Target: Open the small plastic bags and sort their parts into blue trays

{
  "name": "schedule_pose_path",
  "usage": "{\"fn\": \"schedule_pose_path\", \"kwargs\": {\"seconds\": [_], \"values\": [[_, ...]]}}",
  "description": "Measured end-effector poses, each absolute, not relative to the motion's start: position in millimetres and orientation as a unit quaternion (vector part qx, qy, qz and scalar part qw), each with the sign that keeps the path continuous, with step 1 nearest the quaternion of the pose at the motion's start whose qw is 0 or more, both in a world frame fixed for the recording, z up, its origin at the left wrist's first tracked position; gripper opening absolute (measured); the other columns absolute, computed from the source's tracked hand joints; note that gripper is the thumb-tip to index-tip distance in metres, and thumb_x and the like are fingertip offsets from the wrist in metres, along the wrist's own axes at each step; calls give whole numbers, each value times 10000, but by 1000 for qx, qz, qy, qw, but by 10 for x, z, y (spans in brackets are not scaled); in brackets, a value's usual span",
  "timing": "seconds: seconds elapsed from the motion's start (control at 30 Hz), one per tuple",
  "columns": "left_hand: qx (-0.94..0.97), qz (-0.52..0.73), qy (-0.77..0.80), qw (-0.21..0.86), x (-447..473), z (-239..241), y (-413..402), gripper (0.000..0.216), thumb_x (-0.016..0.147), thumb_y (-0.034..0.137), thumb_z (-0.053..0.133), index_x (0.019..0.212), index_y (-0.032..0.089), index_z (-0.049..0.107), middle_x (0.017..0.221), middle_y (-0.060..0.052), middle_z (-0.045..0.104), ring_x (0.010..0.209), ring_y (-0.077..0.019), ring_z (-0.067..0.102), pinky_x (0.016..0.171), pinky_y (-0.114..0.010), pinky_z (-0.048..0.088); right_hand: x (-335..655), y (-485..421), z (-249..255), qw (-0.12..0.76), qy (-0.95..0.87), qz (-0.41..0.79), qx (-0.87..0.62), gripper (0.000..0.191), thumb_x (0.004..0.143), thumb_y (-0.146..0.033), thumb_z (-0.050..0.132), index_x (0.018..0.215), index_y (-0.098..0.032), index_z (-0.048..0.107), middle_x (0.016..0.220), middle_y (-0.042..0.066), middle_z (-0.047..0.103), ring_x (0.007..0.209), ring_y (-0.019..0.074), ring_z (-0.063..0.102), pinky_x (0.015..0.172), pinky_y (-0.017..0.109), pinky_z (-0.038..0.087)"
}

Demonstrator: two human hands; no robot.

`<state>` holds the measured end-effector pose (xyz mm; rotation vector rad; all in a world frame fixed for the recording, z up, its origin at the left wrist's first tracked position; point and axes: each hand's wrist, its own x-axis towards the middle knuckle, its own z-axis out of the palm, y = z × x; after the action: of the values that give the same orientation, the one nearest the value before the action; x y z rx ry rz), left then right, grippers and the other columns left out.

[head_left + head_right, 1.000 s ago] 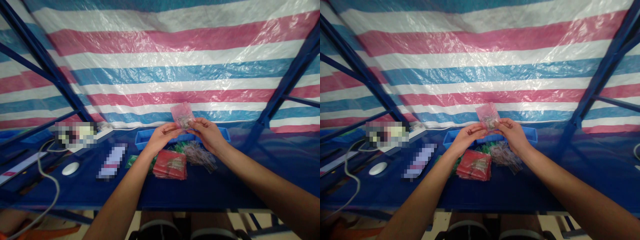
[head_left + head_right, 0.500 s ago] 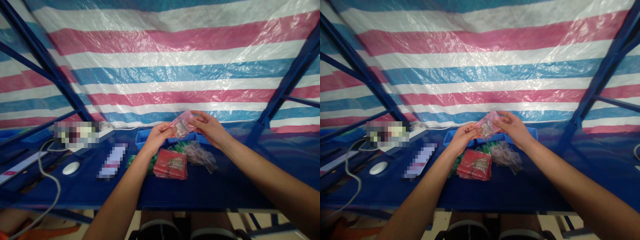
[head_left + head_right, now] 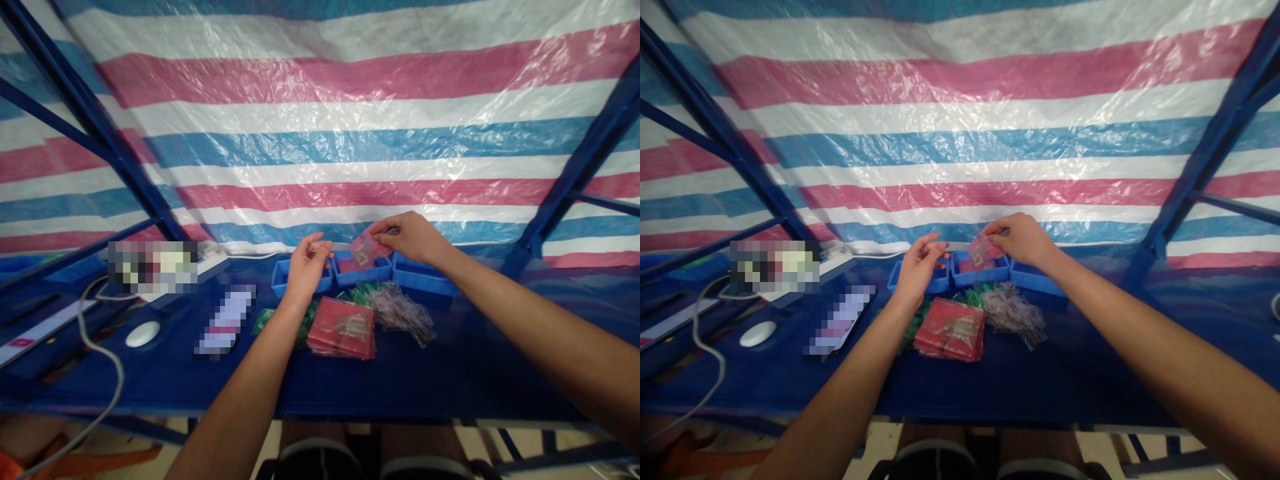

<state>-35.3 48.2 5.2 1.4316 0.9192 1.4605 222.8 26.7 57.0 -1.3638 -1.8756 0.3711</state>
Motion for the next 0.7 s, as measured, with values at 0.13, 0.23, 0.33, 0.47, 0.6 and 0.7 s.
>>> {"fn": "schedule_pose_path", "kwargs": {"seconds": [0.13, 0.23, 0.33, 0.47, 0.6, 0.7], "values": [[563, 593, 376, 436, -372, 73, 476, 504, 850, 425, 790, 1266, 182, 642, 1035, -65, 761, 835, -153, 717, 631, -228, 542, 2075, 394, 603, 344, -754, 69, -556, 217, 850, -165, 710, 985, -217, 872, 928, 51, 846, 824, 250, 793, 787, 337, 613], [567, 590, 370, 440, -365, 97, 442, 492, 858, 416, 786, 1267, 185, 638, 1041, -66, 760, 817, -148, 711, 627, -228, 537, 1928, 452, 579, 349, -753, 85, -551, 218, 841, -170, 715, 982, -216, 875, 947, 68, 847, 871, 276, 792, 813, 357, 612], [564, 591, 371, 441, -362, 109, 426, 494, 856, 418, 788, 1264, 184, 638, 1023, -64, 760, 811, -149, 710, 628, -230, 532, 1823, 522, 493, 366, -735, 165, -547, 184, 848, -201, 731, 962, -220, 874, 923, 66, 844, 788, 267, 789, 771, 360, 617], [563, 591, 371, 443, -366, 102, 438, 522, 837, 438, 809, 1259, 184, 637, 1019, -62, 756, 806, -152, 709, 620, -232, 526, 1820, 596, 371, 326, -715, 212, -581, 181, 883, -337, 752, 947, -221, 876, 811, 53, 824, 651, 240, 758, 708, 343, 590], [572, 586, 367, 441, -361, 79, 460, 522, 843, 436, 805, 1264, 177, 635, 1003, -61, 754, 794, -153, 700, 604, -234, 524, 1906, 568, 340, 248, -749, 107, -605, 330, 929, -477, 694, 909, -204, 878, 814, 77, 822, 775, 275, 762, 717, 327, 541], [580, 583, 364, 438, -354, 64, 470, 516, 852, 443, 801, 1262, 176, 638, 989, -61, 753, 785, -152, 698, 599, -232, 520, 1921, 514, 335, 199, -771, 76, -600, 360, 965, -498, 648, 969, -223, 880, 874, 77, 835, 823, 279, 764, 722, 314, 527]]}}
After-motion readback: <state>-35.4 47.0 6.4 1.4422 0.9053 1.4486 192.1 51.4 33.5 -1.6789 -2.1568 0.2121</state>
